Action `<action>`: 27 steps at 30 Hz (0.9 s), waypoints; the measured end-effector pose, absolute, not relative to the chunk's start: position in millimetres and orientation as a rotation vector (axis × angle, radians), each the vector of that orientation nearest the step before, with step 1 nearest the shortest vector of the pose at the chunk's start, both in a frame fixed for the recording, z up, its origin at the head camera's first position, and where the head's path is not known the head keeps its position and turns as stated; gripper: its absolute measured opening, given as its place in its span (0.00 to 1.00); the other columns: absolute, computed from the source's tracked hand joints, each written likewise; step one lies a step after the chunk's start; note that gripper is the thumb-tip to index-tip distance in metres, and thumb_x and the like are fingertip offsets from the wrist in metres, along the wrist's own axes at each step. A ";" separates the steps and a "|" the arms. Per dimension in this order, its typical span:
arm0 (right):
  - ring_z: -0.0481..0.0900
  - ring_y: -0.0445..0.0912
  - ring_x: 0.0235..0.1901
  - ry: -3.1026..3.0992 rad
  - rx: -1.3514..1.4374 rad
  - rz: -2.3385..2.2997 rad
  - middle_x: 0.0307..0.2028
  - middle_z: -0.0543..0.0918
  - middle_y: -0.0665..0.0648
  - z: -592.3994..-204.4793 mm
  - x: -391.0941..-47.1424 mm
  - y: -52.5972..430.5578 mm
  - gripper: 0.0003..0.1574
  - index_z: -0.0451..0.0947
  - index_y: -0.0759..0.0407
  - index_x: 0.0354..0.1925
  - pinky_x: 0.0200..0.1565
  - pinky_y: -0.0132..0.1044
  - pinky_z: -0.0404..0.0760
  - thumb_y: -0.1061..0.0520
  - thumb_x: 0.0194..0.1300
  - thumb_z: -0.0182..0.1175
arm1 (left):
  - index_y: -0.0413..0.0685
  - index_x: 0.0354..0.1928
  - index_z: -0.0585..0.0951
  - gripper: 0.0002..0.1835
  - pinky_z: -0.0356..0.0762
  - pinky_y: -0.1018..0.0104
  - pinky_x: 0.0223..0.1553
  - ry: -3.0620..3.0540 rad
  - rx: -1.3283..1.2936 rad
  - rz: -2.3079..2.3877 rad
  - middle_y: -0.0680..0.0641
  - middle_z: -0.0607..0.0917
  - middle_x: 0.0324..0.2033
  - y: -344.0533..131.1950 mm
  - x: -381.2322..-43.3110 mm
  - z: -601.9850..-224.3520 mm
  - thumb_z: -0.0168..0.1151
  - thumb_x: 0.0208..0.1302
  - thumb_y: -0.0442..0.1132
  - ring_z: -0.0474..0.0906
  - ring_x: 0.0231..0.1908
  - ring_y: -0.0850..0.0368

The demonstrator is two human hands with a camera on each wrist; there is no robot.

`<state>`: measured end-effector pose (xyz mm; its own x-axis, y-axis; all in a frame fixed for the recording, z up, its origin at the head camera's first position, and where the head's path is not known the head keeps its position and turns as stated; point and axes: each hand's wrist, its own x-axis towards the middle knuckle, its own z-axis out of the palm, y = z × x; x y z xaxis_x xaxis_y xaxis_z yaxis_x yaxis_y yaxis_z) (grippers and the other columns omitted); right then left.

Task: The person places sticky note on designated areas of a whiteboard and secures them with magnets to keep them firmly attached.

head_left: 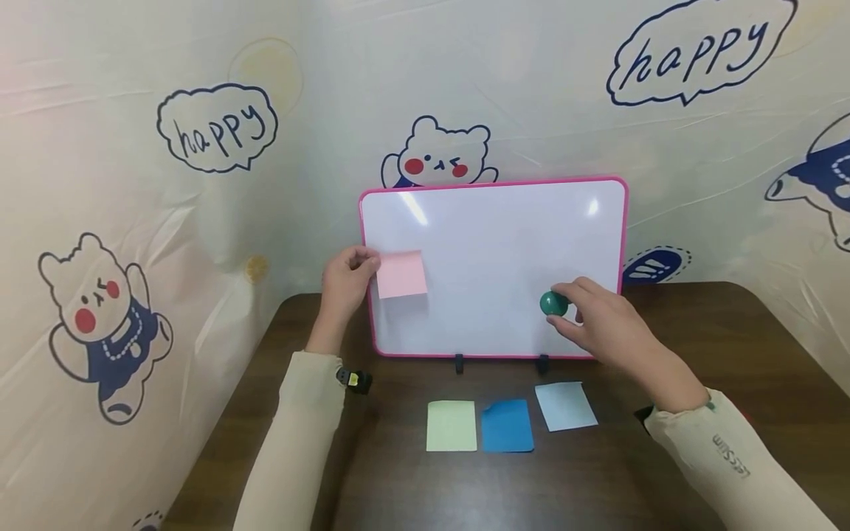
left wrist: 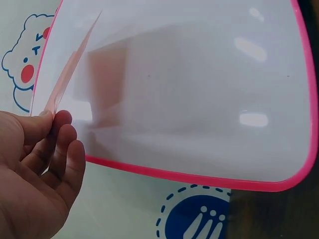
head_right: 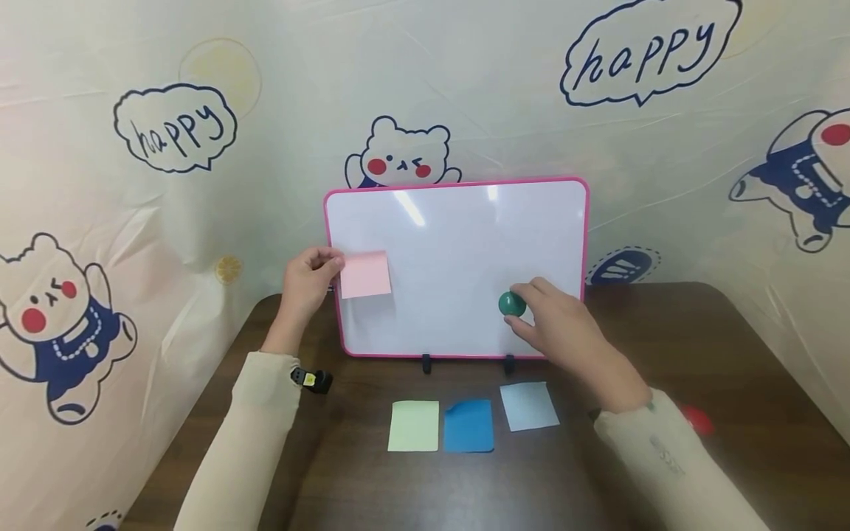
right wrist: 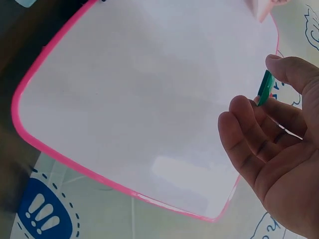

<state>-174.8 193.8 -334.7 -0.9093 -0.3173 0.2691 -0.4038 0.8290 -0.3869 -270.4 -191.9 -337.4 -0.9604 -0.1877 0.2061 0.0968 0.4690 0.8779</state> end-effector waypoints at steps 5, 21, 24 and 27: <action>0.80 0.53 0.37 -2.814 0.572 0.673 0.44 0.80 0.60 -333.8 -175.6 193.6 0.29 0.77 0.64 0.58 0.38 0.47 0.86 0.55 0.63 0.72 | 0.46 0.52 0.82 0.14 0.80 0.56 0.51 -2.433 0.080 -1.501 0.44 0.82 0.48 -191.4 -275.4 -334.1 0.62 0.72 0.46 0.77 0.45 0.47; 0.80 0.52 0.37 -2.818 0.565 0.664 0.43 0.80 0.58 -336.4 -181.9 189.7 0.29 0.77 0.64 0.58 0.38 0.46 0.86 0.55 0.62 0.72 | 0.45 0.52 0.82 0.13 0.81 0.58 0.48 -2.411 0.037 -1.458 0.45 0.82 0.46 -193.9 -286.8 -316.5 0.61 0.73 0.44 0.77 0.43 0.49; 0.80 0.51 0.36 -2.813 0.566 0.660 0.43 0.80 0.57 -336.5 -182.7 188.4 0.29 0.77 0.63 0.59 0.38 0.46 0.86 0.55 0.62 0.72 | 0.45 0.51 0.82 0.12 0.81 0.58 0.47 -2.401 0.031 -1.446 0.45 0.82 0.45 -194.4 -290.0 -315.5 0.61 0.74 0.44 0.77 0.43 0.49; 0.80 0.51 0.37 -2.813 0.565 0.664 0.44 0.80 0.57 -336.4 -183.4 187.7 0.29 0.77 0.63 0.59 0.38 0.46 0.86 0.54 0.62 0.72 | 0.47 0.51 0.82 0.12 0.81 0.60 0.47 -2.385 0.046 -1.438 0.46 0.82 0.45 -194.6 -292.7 -316.0 0.61 0.73 0.45 0.77 0.43 0.50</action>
